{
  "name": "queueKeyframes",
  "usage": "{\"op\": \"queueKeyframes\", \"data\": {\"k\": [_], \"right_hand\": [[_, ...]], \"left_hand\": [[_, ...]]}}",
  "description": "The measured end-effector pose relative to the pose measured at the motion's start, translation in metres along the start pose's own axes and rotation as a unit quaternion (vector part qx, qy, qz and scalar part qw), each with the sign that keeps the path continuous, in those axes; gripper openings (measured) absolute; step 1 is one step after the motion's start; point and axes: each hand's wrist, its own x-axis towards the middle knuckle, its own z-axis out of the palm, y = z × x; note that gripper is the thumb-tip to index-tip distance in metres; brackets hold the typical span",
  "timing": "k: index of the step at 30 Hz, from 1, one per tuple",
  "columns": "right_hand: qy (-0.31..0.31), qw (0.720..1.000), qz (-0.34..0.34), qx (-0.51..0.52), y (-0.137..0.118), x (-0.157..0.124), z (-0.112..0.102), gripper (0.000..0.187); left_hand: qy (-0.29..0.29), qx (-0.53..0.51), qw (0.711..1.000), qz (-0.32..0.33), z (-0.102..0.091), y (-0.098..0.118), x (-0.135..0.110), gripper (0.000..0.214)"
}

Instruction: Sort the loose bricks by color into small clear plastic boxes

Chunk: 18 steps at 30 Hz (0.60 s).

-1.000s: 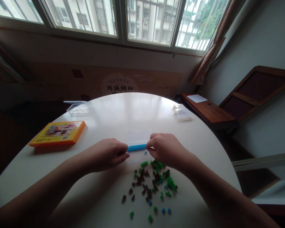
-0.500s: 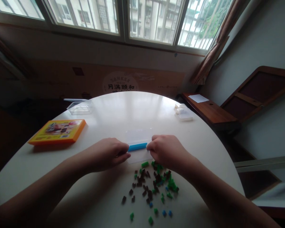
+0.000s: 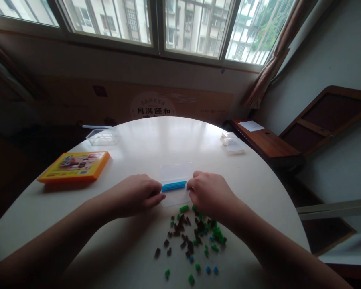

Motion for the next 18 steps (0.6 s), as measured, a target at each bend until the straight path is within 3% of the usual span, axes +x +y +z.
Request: {"op": "queueKeyframes", "data": {"k": [18], "right_hand": [[0.029,0.998,0.038,-0.034,-0.0031,0.0073,0.0047,0.026]], "left_hand": [[-0.006,-0.009,1.0,-0.03,0.0006,-0.0006,0.0004,0.032]]}}
